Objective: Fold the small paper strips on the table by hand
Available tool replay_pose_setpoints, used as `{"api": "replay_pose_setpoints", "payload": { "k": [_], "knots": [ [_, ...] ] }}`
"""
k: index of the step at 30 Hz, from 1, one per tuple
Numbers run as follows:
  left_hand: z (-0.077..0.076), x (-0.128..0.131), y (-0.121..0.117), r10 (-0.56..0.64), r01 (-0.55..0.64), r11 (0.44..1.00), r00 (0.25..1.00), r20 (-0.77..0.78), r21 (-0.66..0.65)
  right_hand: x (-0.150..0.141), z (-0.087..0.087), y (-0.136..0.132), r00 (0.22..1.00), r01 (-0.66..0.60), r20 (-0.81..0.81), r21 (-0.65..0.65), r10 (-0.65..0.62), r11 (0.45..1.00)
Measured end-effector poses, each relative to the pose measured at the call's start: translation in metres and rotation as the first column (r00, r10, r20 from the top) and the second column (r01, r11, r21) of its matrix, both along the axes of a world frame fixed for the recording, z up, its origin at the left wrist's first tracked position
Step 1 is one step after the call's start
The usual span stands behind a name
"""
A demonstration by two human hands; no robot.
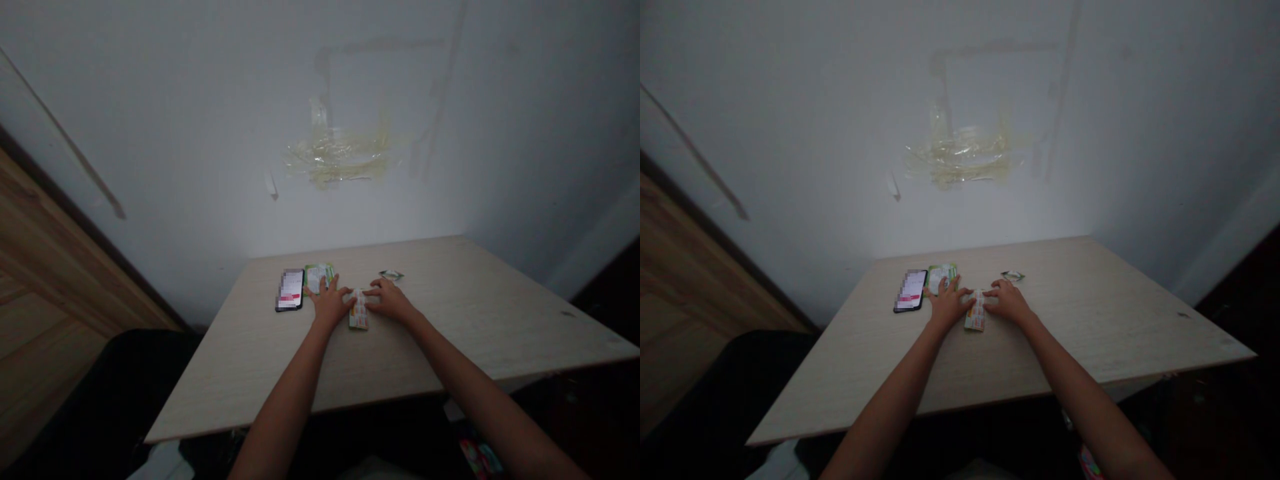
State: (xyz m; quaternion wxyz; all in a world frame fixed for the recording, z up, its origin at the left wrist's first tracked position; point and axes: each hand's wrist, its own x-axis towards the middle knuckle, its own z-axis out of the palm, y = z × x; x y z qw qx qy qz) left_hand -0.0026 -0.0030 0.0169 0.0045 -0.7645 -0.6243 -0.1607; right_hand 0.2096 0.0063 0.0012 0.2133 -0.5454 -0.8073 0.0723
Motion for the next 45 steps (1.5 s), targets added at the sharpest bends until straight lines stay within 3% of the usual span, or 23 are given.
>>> {"api": "replay_pose_setpoints", "payload": {
  "k": [5, 10, 15, 23, 35, 40, 45],
  "knots": [
    [0.000, 0.002, -0.002, 0.007, -0.006, 0.999, 1.000, -0.015, 0.038, 0.001, 0.000, -0.004, 1.000, -0.005, 0.003, 0.012, 0.005, 1.000],
    [0.001, 0.007, 0.000, 0.016, -0.015, 0.998, 1.000, -0.023, 0.066, -0.007, 0.001, -0.002, 0.996, 0.078, 0.033, 0.033, -0.079, 0.996],
    [0.006, 0.007, 0.003, 0.026, -0.025, 1.000, 0.999, -0.035, 0.017, -0.013, 0.005, 0.003, 0.989, 0.117, 0.082, 0.035, -0.120, 0.992],
    [0.004, -0.007, 0.013, -0.007, 0.007, 0.999, 1.000, 0.000, -0.038, -0.009, 0.004, 0.001, 0.991, 0.086, 0.099, 0.002, -0.086, 0.996],
    [0.001, -0.008, 0.012, -0.007, 0.006, 1.000, 1.000, -0.014, -0.017, -0.003, -0.004, 0.002, 0.994, 0.021, 0.105, -0.033, -0.017, 0.999],
    [-0.003, -0.007, 0.009, -0.021, 0.021, 0.999, 1.000, -0.004, 0.031, -0.004, -0.011, 0.001, 1.000, 0.012, 0.013, 0.016, -0.012, 1.000],
    [-0.002, -0.008, 0.008, -0.042, 0.039, 0.997, 0.998, 0.050, 0.061, -0.005, -0.016, 0.002, 0.991, -0.095, -0.089, 0.083, 0.102, 0.992]
  ]
}}
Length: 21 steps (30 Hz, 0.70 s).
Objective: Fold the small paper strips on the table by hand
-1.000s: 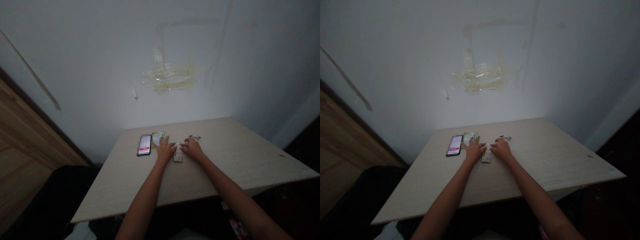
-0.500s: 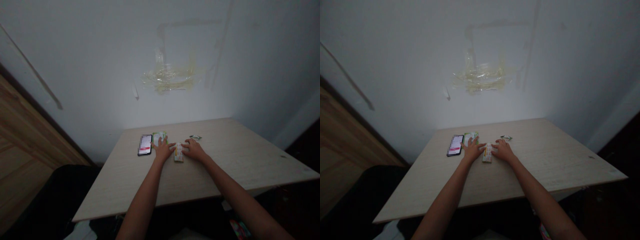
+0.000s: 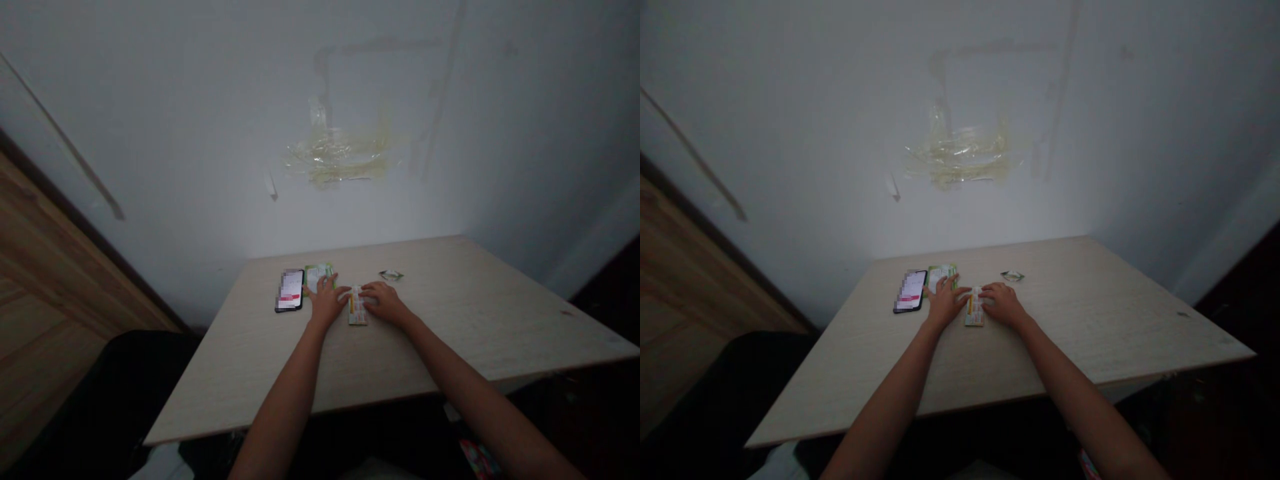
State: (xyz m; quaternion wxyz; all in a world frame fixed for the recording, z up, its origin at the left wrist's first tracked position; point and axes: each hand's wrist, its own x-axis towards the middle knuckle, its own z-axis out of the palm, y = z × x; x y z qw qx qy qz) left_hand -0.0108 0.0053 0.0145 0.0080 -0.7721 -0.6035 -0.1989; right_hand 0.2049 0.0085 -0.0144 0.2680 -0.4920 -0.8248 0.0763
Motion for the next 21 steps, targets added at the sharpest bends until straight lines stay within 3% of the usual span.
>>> {"api": "replay_pose_setpoints", "payload": {
  "k": [10, 21],
  "knots": [
    [0.003, -0.008, -0.002, -0.039, 0.037, 0.991, 0.999, -0.018, -0.131, 0.012, -0.009, 0.008, 0.991, -0.126, -0.044, 0.007, 0.127, 0.992],
    [0.015, -0.017, 0.000, -0.158, 0.172, 0.955, 0.985, 0.074, -0.240, 0.014, -0.013, 0.013, 0.992, -0.125, -0.019, -0.014, 0.125, 0.992]
  ]
}}
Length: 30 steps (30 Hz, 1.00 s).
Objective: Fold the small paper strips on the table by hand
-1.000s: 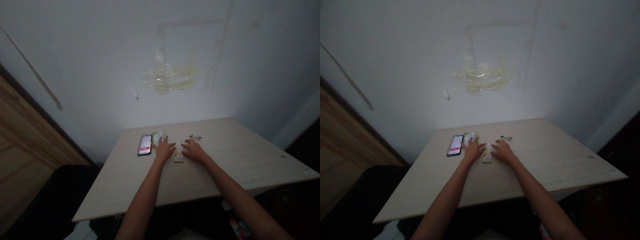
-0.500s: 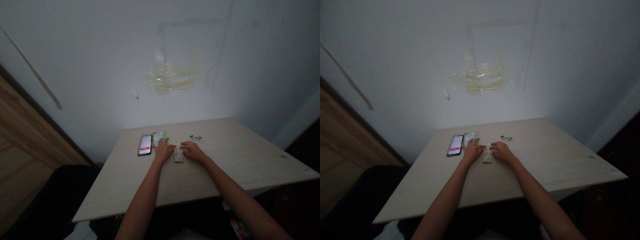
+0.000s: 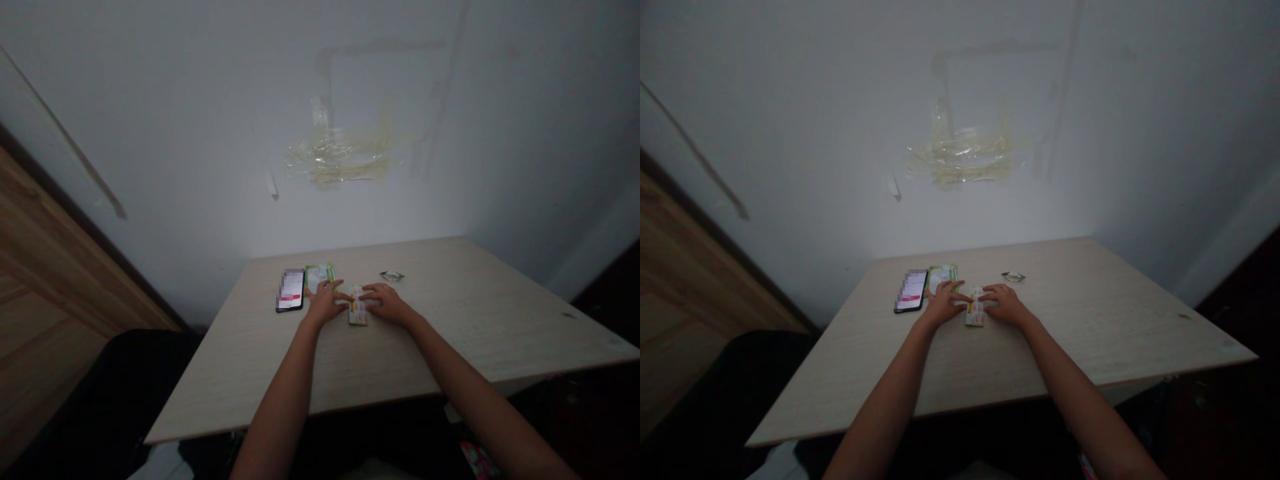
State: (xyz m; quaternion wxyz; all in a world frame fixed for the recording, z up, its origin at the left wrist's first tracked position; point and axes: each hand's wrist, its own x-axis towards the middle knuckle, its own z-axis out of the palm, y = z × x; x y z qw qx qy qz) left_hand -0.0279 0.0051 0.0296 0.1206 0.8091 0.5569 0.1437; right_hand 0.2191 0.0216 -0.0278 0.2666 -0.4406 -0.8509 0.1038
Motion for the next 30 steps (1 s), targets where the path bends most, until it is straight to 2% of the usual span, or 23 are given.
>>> {"api": "replay_pose_setpoints", "payload": {
  "k": [9, 15, 21, 26, 30],
  "knots": [
    [-0.004, 0.008, -0.002, 0.028, -0.036, 0.995, 0.996, 0.087, 0.096, 0.001, 0.005, -0.004, 0.999, -0.006, -0.050, -0.027, 0.005, 1.000],
    [-0.009, 0.007, -0.001, -0.008, 0.001, 0.995, 0.998, 0.069, 0.101, 0.001, 0.009, -0.005, 0.997, 0.007, -0.074, -0.047, -0.010, 0.999],
    [-0.013, 0.014, -0.002, 0.033, -0.042, 0.991, 0.997, 0.071, 0.125, -0.006, 0.012, -0.005, 0.995, 0.052, -0.085, -0.012, -0.053, 0.999],
    [-0.012, 0.022, -0.006, 0.047, -0.050, 0.989, 0.999, 0.021, 0.139, -0.011, 0.014, -0.003, 0.994, 0.091, -0.059, -0.014, -0.091, 0.996],
    [-0.009, 0.019, -0.006, 0.065, -0.060, 0.993, 0.997, -0.047, 0.100, -0.008, 0.012, 0.000, 0.996, 0.061, -0.066, -0.018, -0.062, 0.998]
  ]
}}
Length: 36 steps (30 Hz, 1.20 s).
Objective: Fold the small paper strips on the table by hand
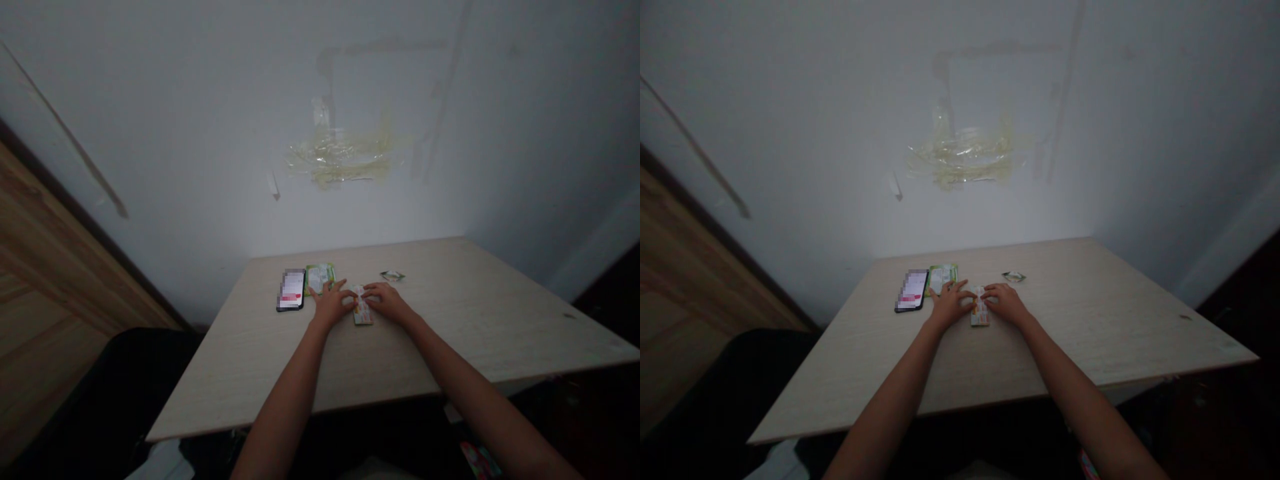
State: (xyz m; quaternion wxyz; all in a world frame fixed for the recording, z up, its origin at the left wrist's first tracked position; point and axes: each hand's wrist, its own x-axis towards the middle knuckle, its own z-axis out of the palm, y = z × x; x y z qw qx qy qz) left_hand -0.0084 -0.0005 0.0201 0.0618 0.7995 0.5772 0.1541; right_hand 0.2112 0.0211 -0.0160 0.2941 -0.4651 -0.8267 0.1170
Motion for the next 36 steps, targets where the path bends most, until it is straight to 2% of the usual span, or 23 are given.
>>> {"api": "replay_pose_setpoints", "payload": {
  "k": [4, 15, 25, 30, 36],
  "knots": [
    [0.003, -0.004, 0.003, 0.020, -0.023, 0.998, 0.998, -0.054, -0.056, 0.005, -0.002, 0.000, 0.999, -0.042, -0.001, -0.006, 0.042, 0.999],
    [0.003, -0.006, 0.004, 0.035, -0.038, 0.997, 0.998, -0.060, -0.064, 0.011, -0.001, -0.002, 0.990, -0.133, 0.044, -0.065, 0.136, 0.989],
    [0.006, -0.004, 0.001, 0.036, -0.041, 0.996, 0.997, -0.070, -0.075, 0.018, -0.008, 0.003, 0.986, -0.147, 0.057, -0.163, 0.158, 0.976],
    [0.002, -0.001, -0.002, 0.032, -0.036, 0.998, 0.996, -0.079, -0.047, 0.020, -0.013, 0.004, 0.985, -0.157, 0.050, -0.151, 0.166, 0.976],
    [0.005, -0.002, -0.005, 0.012, -0.019, 0.997, 0.996, -0.083, -0.080, 0.014, -0.012, 0.006, 0.995, -0.099, 0.025, -0.058, 0.101, 0.993]
  ]
}}
